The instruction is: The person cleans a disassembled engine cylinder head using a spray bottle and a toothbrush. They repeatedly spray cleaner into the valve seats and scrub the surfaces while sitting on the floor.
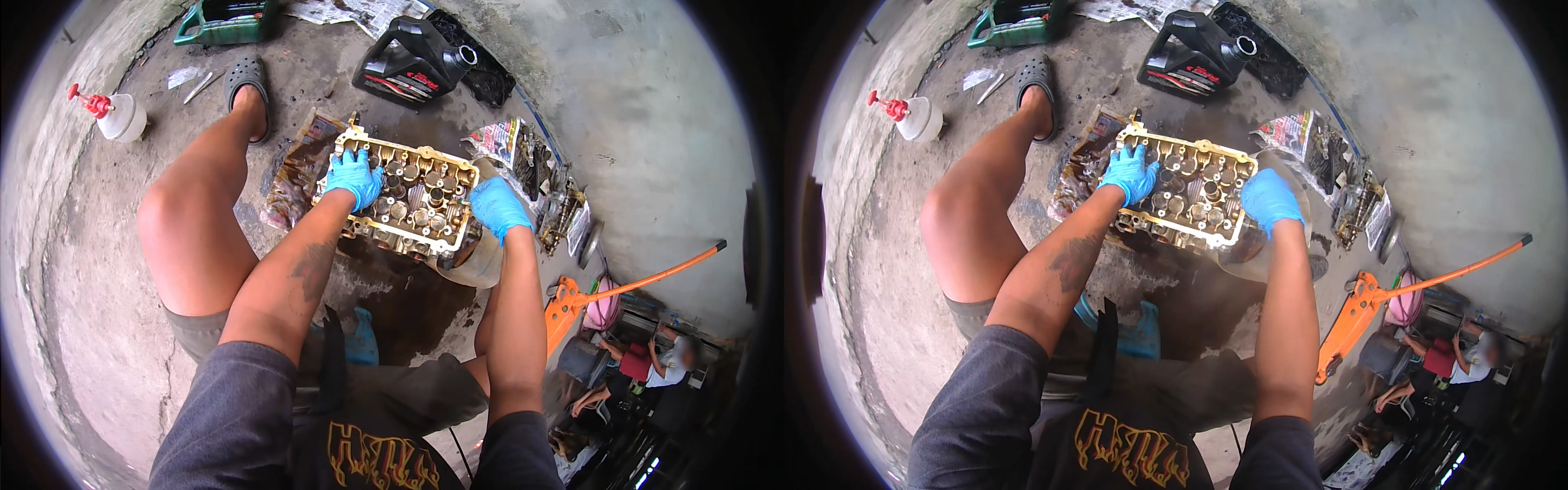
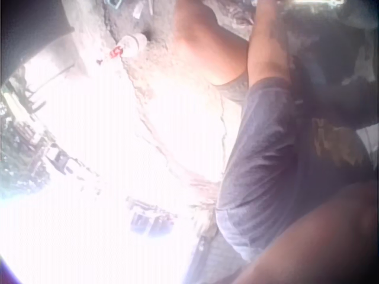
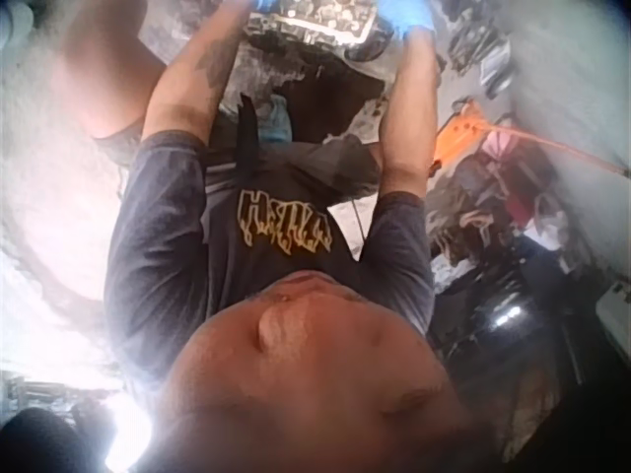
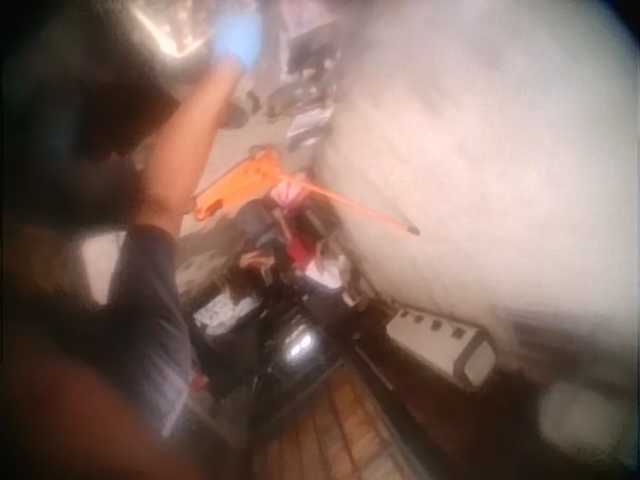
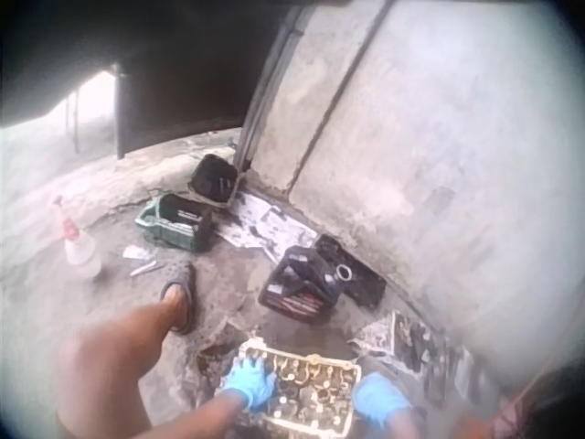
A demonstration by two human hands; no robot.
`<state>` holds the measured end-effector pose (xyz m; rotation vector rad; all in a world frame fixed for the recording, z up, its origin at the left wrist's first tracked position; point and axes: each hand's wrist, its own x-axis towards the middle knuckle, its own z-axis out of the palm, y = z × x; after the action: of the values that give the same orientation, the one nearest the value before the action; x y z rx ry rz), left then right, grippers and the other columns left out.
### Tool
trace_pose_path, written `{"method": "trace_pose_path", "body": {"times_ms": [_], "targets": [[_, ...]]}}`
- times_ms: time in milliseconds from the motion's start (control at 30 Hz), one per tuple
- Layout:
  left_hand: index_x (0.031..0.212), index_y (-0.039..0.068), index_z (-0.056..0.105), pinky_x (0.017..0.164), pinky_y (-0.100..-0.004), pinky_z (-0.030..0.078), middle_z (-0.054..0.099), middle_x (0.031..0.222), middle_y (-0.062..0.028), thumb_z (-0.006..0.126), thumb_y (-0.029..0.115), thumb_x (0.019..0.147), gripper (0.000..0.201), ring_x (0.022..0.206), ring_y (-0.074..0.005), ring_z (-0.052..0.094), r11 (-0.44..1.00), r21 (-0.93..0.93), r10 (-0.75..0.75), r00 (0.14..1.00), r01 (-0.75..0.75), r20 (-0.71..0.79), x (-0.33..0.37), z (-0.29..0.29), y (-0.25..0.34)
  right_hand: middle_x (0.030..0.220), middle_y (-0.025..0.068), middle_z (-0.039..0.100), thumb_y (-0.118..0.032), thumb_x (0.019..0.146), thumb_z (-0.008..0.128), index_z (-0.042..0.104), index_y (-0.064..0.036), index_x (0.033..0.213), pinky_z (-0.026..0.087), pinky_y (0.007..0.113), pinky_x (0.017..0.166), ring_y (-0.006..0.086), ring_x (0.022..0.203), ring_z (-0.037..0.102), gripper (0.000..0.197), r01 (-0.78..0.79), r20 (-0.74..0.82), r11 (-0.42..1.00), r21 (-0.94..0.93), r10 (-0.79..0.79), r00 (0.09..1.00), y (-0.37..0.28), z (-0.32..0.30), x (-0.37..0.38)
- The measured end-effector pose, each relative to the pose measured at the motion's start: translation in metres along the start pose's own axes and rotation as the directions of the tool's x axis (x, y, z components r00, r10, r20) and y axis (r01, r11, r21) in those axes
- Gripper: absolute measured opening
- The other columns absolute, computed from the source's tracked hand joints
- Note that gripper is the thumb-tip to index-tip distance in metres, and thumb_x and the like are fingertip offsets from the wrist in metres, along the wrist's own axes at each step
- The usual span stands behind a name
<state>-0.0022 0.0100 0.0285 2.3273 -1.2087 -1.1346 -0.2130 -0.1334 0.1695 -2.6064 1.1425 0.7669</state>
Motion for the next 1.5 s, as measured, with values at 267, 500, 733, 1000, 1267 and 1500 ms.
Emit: {"method": "trace_pose_path", "body": {"times_ms": [267, 500, 733, 1000, 1267, 1500], "targets": [[0.150, 0.009, 0.026, 0.116, -0.0503, 0.023, 0.019, 0.155, -0.0250, 0.043, 0.050, 0.095, 0.071, 0.141, -0.0486, 0.020, 1.000, -0.005, -0.011, 1.000, 0.011, 0.018, 0.006, -0.006, 0.003, 0.075, 0.0196, 0.067, -0.007, 0.080, 0.054, 0.071, -0.0020, 0.077, 0.052, 0.043, 0.069, 0.0391, 0.073, 0.066, 0.019, 0.178, -0.192, 0.982, 0.058, -0.164, 0.968, 0.002, -0.012, 0.005], [0.148, 0.002, 0.029, 0.115, -0.0514, 0.024, 0.027, 0.149, -0.0333, 0.043, 0.048, 0.095, 0.072, 0.136, -0.0539, 0.027, 0.996, 0.066, 0.070, 0.997, -0.067, -0.036, 0.012, 0.002, -0.001, 0.095, 0.0264, 0.066, -0.007, 0.082, 0.055, 0.055, 0.0059, 0.118, 0.050, 0.038, 0.076, 0.0282, 0.084, 0.066, 0.038, -0.003, -0.057, 0.971, 0.240, 0.017, 0.998, 0.004, -0.012, 0.004], [0.150, 0.008, 0.027, 0.115, -0.0522, 0.024, 0.023, 0.154, -0.0248, 0.043, 0.050, 0.095, 0.071, 0.139, -0.0495, 0.024, 0.998, 0.064, 0.012, 1.000, -0.011, -0.016, 0.020, 0.009, -0.004, 0.085, 0.0260, 0.066, -0.014, 0.081, 0.056, 0.064, 0.0036, 0.099, 0.051, 0.042, 0.074, 0.0341, 0.079, 0.066, 0.026, -0.194, -0.051, 0.916, 0.350, 0.225, 0.973, 0.002, -0.025, 0.000], [0.149, 0.007, 0.029, 0.115, -0.0505, 0.023, 0.023, 0.153, -0.0286, 0.044, 0.049, 0.095, 0.070, 0.140, -0.0501, 0.022, 0.998, 0.025, 0.066, 0.996, -0.065, -0.055, 0.030, 0.021, -0.016, 0.086, 0.0258, 0.067, -0.014, 0.078, 0.056, 0.071, 0.0022, 0.084, 0.053, 0.043, 0.075, 0.0392, 0.081, 0.067, 0.023, 0.016, 0.091, 0.998, 0.055, -0.021, 0.996, -0.001, -0.004, 0.016], [0.147, 0.003, 0.032, 0.114, -0.0486, 0.026, 0.026, 0.149, -0.0316, 0.045, 0.049, 0.095, 0.071, 0.138, -0.0476, 0.027, 0.989, 0.076, 0.132, 0.988, -0.126, -0.082, 0.038, 0.025, -0.026, 0.107, 0.0283, 0.065, -0.014, 0.081, 0.060, 0.070, 0.0016, 0.102, 0.052, 0.044, 0.089, 0.0391, 0.102, 0.065, 0.029, -0.319, 0.052, 0.908, 0.272, 0.317, 0.947, -0.015, -0.027, 0.016], [0.145, -0.001, 0.034, 0.115, -0.0448, 0.025, 0.027, 0.148, -0.0332, 0.048, 0.045, 0.095, 0.069, 0.139, -0.0465, 0.027, 0.984, 0.051, 0.175, 0.980, -0.170, -0.099, 0.038, 0.023, -0.027, 0.105, 0.0253, 0.067, -0.012, 0.083, 0.059, 0.072, -0.0023, 0.103, 0.053, 0.046, 0.086, 0.0392, 0.100, 0.066, 0.026, -0.258, -0.065, 0.933, 0.251, 0.282, 0.957, -0.032, -0.056, 0.001]]}}
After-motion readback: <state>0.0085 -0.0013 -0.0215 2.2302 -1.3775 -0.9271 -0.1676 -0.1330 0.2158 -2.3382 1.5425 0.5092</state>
